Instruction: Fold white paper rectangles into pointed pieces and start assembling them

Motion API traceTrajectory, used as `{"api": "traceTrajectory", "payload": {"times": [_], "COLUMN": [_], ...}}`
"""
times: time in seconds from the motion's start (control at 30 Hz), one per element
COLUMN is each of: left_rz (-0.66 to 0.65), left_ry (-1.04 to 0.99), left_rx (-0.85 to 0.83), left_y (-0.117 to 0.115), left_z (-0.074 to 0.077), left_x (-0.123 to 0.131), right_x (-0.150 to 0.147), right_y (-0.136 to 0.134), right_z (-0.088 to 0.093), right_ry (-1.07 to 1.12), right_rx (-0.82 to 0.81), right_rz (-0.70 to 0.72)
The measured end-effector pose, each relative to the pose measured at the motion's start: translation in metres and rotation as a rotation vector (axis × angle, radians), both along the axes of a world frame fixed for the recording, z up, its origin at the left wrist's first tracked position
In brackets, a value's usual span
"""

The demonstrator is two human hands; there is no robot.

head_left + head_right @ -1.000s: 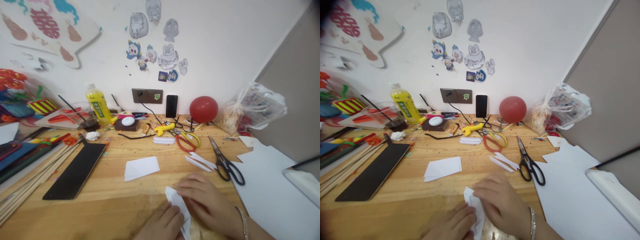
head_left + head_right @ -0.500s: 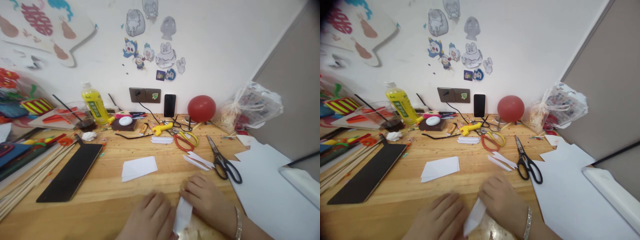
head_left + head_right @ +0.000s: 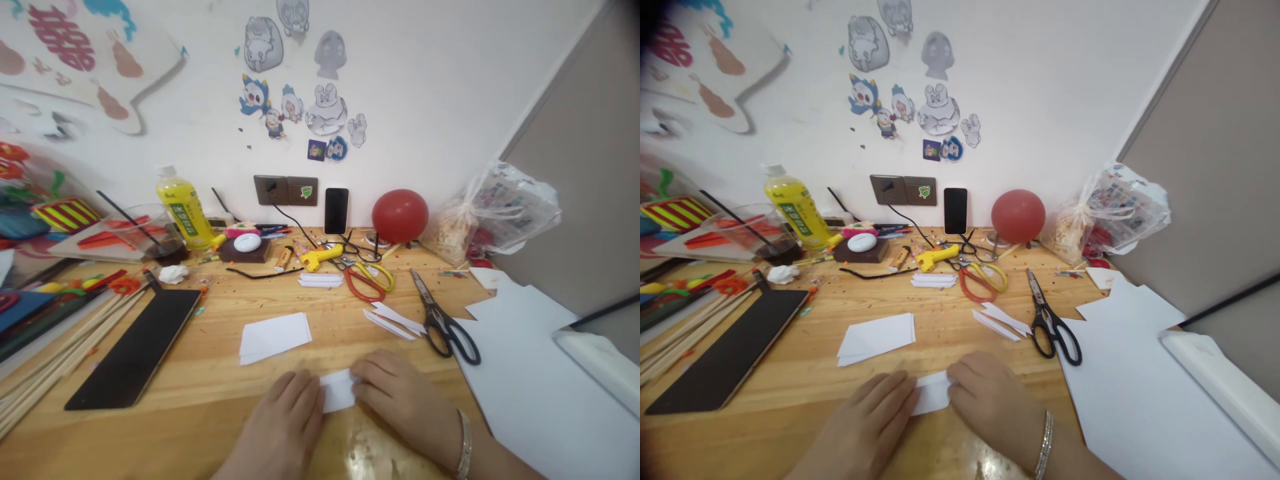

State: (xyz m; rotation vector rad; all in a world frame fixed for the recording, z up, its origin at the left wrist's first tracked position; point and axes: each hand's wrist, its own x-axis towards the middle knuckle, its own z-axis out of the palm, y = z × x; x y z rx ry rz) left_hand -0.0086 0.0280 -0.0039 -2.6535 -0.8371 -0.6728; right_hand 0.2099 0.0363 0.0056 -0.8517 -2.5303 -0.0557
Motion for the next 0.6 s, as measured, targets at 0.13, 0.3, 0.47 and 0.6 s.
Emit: {"api": "traceTrajectory", "payload": {"times": [0.13,0.3,0.47,0.6], "left_rz": [0.013,0.019,0.109,0.185], "left_ry": [0.059,-0.02,-0.113,-0.056], "left_rx": [-0.006,0.065,-0.178,-0.353], "left_y": [0.0007,0.0054,0.0087,0.0075], "left_z": [0.0071,0.0089,0.0068,0.0061], "left_x": [-0.0037,-0.007,-0.0068,-0.0058], "right_x": [-0.001,-0.0049,-0.0079,-0.0084], "right_y": [0.0026,0.0026,-0.0002,-0.0012], "right_z": [-0.0002,-0.0009,-0.0053,-0.0083], "right_ry": [0.021,0.082,0.198,0.301], "right_rx": [-0.024,-0.044,-0.126,-0.272], "right_rz": [0.039,-0.014,-0.066,-0.124]}}
